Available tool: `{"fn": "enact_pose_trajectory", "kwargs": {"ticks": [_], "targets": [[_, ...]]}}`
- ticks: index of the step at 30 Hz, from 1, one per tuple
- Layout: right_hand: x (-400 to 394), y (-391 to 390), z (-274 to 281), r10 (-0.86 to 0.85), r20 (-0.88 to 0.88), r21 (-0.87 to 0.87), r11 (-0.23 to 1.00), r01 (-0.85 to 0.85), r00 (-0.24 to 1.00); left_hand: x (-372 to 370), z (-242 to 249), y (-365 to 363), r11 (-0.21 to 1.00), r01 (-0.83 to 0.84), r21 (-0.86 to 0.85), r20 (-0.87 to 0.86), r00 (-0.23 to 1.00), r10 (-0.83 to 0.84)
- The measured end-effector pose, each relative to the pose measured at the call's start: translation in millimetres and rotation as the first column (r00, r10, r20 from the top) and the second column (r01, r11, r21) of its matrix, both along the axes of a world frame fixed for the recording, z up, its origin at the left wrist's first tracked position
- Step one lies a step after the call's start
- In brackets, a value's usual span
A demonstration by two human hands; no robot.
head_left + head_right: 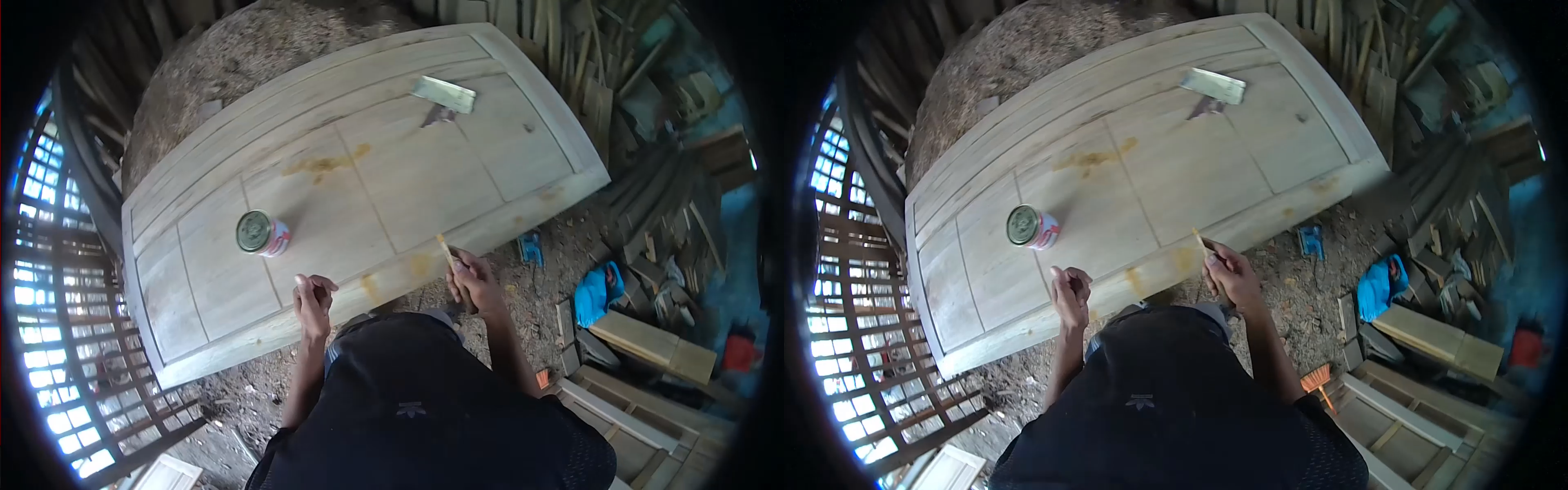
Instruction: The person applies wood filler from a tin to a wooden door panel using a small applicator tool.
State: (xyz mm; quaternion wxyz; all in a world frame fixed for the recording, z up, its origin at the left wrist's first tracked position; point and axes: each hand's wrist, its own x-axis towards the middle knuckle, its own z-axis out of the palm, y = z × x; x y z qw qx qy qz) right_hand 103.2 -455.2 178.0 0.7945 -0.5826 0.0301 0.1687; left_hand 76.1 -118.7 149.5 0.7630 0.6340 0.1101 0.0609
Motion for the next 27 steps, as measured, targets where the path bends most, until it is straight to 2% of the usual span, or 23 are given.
{"fn": "enact_pose_trajectory", "kwargs": {"ticks": [2, 4, 6, 7, 8, 10, 11, 13, 14, 16, 17, 18, 19, 22, 23, 24, 26, 27], "targets": [[-13.1, -27.6, 0.8, -0.008, -0.026, -0.054, 0.999, 0.007, 1.0, -2.1, -16.7, -30.2, 0.984, -0.041, -0.176, -0.064, 0.998, 0.03], [-29.6, -59.9, 7.7, -0.03, -0.059, -0.073, 0.997, 0.025, 0.998, -2.8, -22.5, -63.1, 0.978, -0.031, -0.205, -0.103, 0.995, 0.01], [-45.9, -98.4, -1.6, -0.032, -0.106, -0.167, 0.986, 0.014, 0.994, -9.5, -27.6, -91.3, 0.915, -0.113, -0.387, -0.206, 0.978, 0.034], [-53.7, -111.8, -6.3, -0.114, -0.168, -0.139, 0.986, 0.091, 0.979, -14.5, -25.0, -107.4, 0.913, -0.155, -0.378, -0.228, 0.971, 0.071], [-58.1, -126.5, -10.1, -0.075, -0.179, -0.114, 0.992, 0.055, 0.981, -21.8, -27.5, -118.9, 0.924, -0.169, -0.344, -0.234, 0.968, 0.09], [-60.6, -156.8, -17.6, -0.139, -0.202, -0.203, 0.974, 0.097, 0.969, -37.2, -40.9, -134.1, 0.893, -0.246, -0.377, -0.284, 0.948, 0.141], [-56.5, -171.6, -24.4, -0.116, -0.209, -0.189, 0.979, 0.077, 0.971, -44.4, -44.7, -138.8, 0.894, -0.265, -0.363, -0.286, 0.944, 0.164], [-52.7, -196.3, -34.0, -0.115, -0.163, -0.182, 0.98, 0.085, 0.98, -61.2, -49.5, -152.9, 0.815, -0.433, -0.386, -0.412, 0.871, 0.267], [-49.4, -204.5, -37.1, -0.129, -0.163, -0.184, 0.978, 0.098, 0.978, -68.0, -52.6, -156.2, 0.82, -0.422, -0.388, -0.413, 0.874, 0.254], [-32.0, -218.0, -39.6, -0.148, -0.147, -0.147, 0.981, 0.126, 0.978, -75.6, -59.8, -150.1, 0.635, -0.57, -0.522, -0.535, 0.799, 0.277], [-22.3, -224.0, -49.6, -0.16, -0.169, -0.087, 0.985, 0.147, 0.973, -72.8, -61.0, -147.2, 0.642, -0.549, -0.535, -0.531, 0.81, 0.25], [-11.9, -226.3, -46.1, -0.187, -0.159, -0.099, 0.98, 0.173, 0.969, -68.1, -61.4, -143.4, 0.623, -0.591, -0.511, -0.545, 0.784, 0.297], [0.8, -222.3, -41.6, -0.22, -0.188, -0.038, 0.975, 0.217, 0.957, -56.0, -58.7, -144.6, 0.603, -0.633, -0.486, -0.557, 0.756, 0.345], [34.5, -206.2, -21.8, -0.277, -0.195, 0.057, 0.955, 0.293, 0.941, -10.5, -56.4, -151.0, 0.673, -0.59, -0.446, -0.511, 0.785, 0.35], [43.8, -201.7, -12.2, -0.279, -0.165, 0.091, 0.951, 0.297, 0.946, 6.8, -61.8, -152.2, 0.727, -0.514, -0.455, -0.469, 0.833, 0.295], [52.9, -198.4, -5.2, -0.304, -0.161, 0.071, 0.945, 0.318, 0.939, 27.6, -65.8, -156.4, 0.729, -0.498, -0.469, -0.476, 0.838, 0.266], [64.4, -191.9, 6.8, -0.304, -0.057, 0.032, 0.952, 0.306, 0.951, 64.5, -70.0, -171.4, 0.815, -0.383, -0.434, -0.417, 0.888, 0.195], [70.2, -182.5, 22.5, -0.391, -0.082, 0.031, 0.919, 0.394, 0.917, 83.5, -70.5, -177.3, 0.831, -0.284, -0.478, -0.347, 0.93, 0.118]]}}
